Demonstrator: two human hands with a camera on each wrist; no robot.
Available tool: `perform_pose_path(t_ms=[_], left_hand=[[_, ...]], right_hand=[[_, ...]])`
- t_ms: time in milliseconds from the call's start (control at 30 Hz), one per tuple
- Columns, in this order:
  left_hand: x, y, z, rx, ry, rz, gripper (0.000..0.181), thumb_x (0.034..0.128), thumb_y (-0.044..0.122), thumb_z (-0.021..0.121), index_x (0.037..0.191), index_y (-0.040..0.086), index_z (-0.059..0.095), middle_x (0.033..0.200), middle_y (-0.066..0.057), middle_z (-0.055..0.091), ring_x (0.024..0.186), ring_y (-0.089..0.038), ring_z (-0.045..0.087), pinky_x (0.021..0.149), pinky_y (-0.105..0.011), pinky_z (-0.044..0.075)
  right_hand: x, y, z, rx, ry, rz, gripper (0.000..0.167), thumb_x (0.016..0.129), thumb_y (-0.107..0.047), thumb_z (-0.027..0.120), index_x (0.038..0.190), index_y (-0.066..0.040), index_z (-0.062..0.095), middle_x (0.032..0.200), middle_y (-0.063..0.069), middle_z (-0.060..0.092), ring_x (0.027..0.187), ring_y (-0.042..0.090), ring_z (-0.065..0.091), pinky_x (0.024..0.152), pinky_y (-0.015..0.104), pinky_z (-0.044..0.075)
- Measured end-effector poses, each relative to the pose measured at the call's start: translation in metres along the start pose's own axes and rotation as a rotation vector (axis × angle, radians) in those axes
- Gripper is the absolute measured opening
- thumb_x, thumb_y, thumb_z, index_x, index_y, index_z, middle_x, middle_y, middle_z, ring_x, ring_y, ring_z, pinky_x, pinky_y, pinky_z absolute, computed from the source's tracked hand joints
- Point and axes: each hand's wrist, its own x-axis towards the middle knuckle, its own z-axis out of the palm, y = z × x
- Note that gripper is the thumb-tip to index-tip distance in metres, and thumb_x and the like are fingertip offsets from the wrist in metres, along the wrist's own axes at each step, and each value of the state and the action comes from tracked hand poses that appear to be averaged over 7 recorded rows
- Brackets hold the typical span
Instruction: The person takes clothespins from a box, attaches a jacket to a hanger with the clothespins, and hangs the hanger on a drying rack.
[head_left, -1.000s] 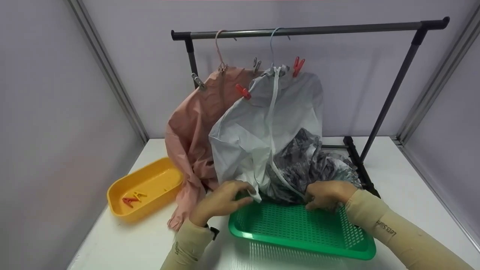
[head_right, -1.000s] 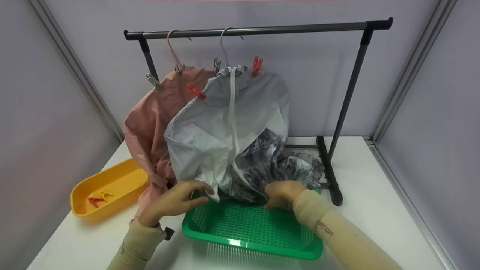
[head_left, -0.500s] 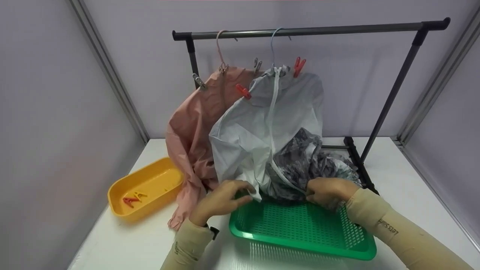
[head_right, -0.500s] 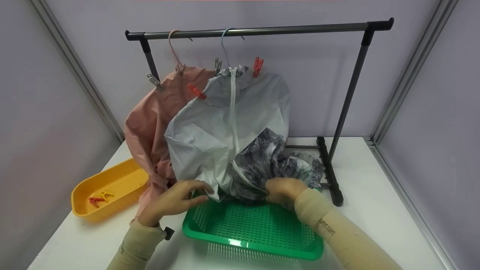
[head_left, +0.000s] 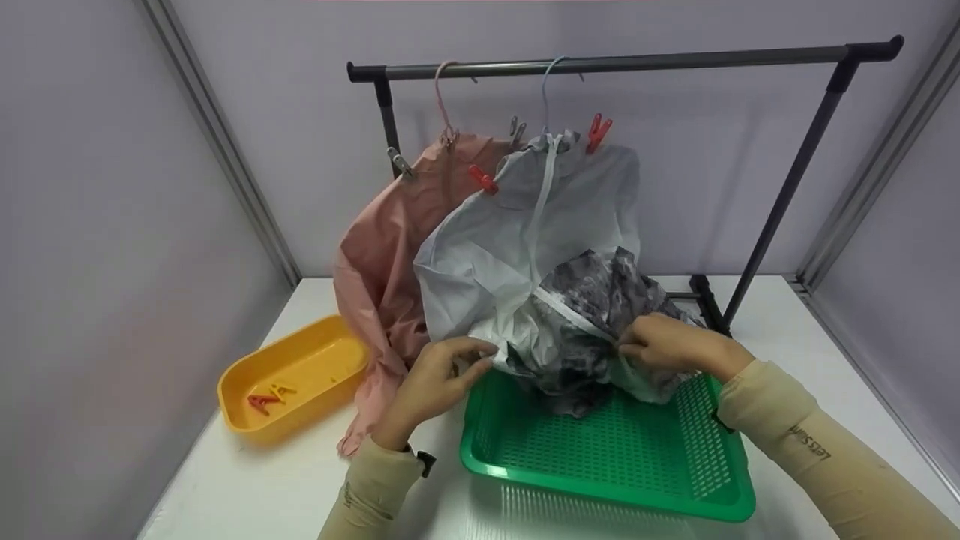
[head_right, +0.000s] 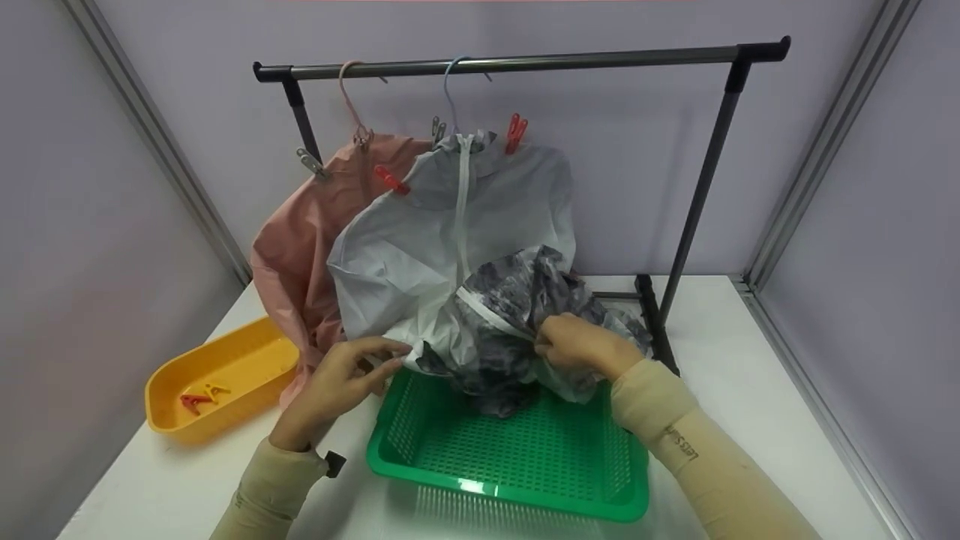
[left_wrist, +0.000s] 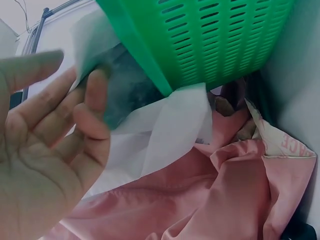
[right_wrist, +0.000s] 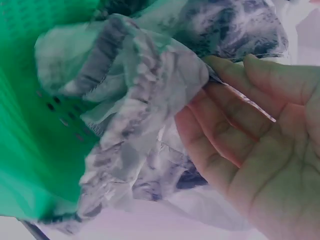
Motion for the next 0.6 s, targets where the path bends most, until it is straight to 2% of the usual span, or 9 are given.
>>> perform_pose_path(t_ms=[100, 200, 267, 333, 367, 433, 500, 600], left_hand=[[0.001, 0.000, -0.002, -0.010, 0.095, -0.010, 0.019, 0.1024, 0.017, 0.074, 0.120, 0.012, 0.080, 0.096, -0.003, 0.080, 0.076, -0.013, 0.069, 0.070, -0.027, 0.058], [0.000, 0.000, -0.004, -0.018, 0.181, -0.011, 0.022, 0.1010, 0.014, 0.075, 0.122, 0.011, 0.079, 0.091, -0.003, 0.079, 0.074, -0.013, 0.069, 0.067, -0.027, 0.056], [0.000, -0.001, -0.005, -0.020, 0.227, -0.013, 0.024, 0.1001, 0.012, 0.076, 0.124, 0.010, 0.078, 0.089, -0.004, 0.078, 0.074, -0.014, 0.069, 0.067, -0.027, 0.056], [0.000, -0.001, -0.006, -0.022, 0.258, -0.017, 0.027, 0.0992, 0.010, 0.076, 0.126, 0.009, 0.077, 0.089, -0.005, 0.078, 0.075, -0.016, 0.070, 0.068, -0.032, 0.058], [0.001, -0.002, -0.006, -0.026, 0.268, -0.021, 0.028, 0.0990, 0.010, 0.076, 0.127, 0.008, 0.077, 0.090, -0.006, 0.078, 0.075, -0.017, 0.070, 0.068, -0.033, 0.059], [0.001, -0.003, -0.006, -0.026, 0.278, -0.036, 0.031, 0.0989, 0.010, 0.076, 0.130, 0.009, 0.076, 0.091, -0.006, 0.078, 0.076, -0.018, 0.070, 0.069, -0.036, 0.059], [0.001, -0.005, -0.006, -0.022, 0.282, -0.047, 0.033, 0.0992, 0.010, 0.076, 0.132, 0.009, 0.074, 0.093, -0.007, 0.078, 0.078, -0.019, 0.070, 0.070, -0.039, 0.061], [0.001, -0.009, -0.006, 0.013, 0.272, -0.067, 0.036, 0.0998, 0.013, 0.075, 0.135, 0.010, 0.073, 0.102, -0.008, 0.078, 0.082, -0.019, 0.070, 0.072, -0.039, 0.061]], right_hand=[[0.000, -0.002, -0.012, -0.010, 0.062, -0.009, 0.029, 0.111, -0.012, 0.055, 0.109, 0.005, 0.078, 0.095, 0.016, 0.075, 0.053, 0.007, 0.042, 0.064, 0.028, 0.046], [0.003, -0.003, -0.022, -0.034, 0.138, -0.027, 0.033, 0.112, -0.011, 0.054, 0.132, 0.008, 0.071, 0.133, 0.030, 0.070, 0.054, 0.012, 0.045, 0.065, 0.032, 0.047], [0.006, -0.003, -0.028, -0.070, 0.199, -0.046, 0.033, 0.112, -0.011, 0.054, 0.132, 0.009, 0.071, 0.137, 0.031, 0.068, 0.064, 0.023, 0.061, 0.070, 0.039, 0.053], [0.010, -0.001, -0.033, -0.090, 0.263, -0.051, 0.033, 0.111, -0.010, 0.054, 0.132, 0.009, 0.071, 0.138, 0.031, 0.068, 0.088, 0.037, 0.072, 0.083, 0.049, 0.059], [0.012, 0.001, -0.036, -0.096, 0.290, -0.052, 0.033, 0.111, -0.010, 0.054, 0.133, 0.009, 0.070, 0.138, 0.031, 0.068, 0.103, 0.043, 0.073, 0.091, 0.054, 0.059], [0.017, 0.006, -0.040, -0.110, 0.337, -0.052, 0.034, 0.112, -0.010, 0.054, 0.134, 0.010, 0.069, 0.138, 0.032, 0.067, 0.129, 0.051, 0.063, 0.106, 0.063, 0.052], [0.024, 0.013, -0.042, -0.103, 0.356, -0.038, 0.036, 0.112, -0.010, 0.052, 0.138, 0.012, 0.064, 0.142, 0.035, 0.063, 0.134, 0.054, 0.058, 0.112, 0.067, 0.046], [0.034, 0.024, -0.042, -0.118, 0.326, 0.004, 0.043, 0.114, -0.012, 0.046, 0.147, 0.015, 0.054, 0.154, 0.040, 0.049, 0.143, 0.059, 0.047, 0.118, 0.070, 0.038]])
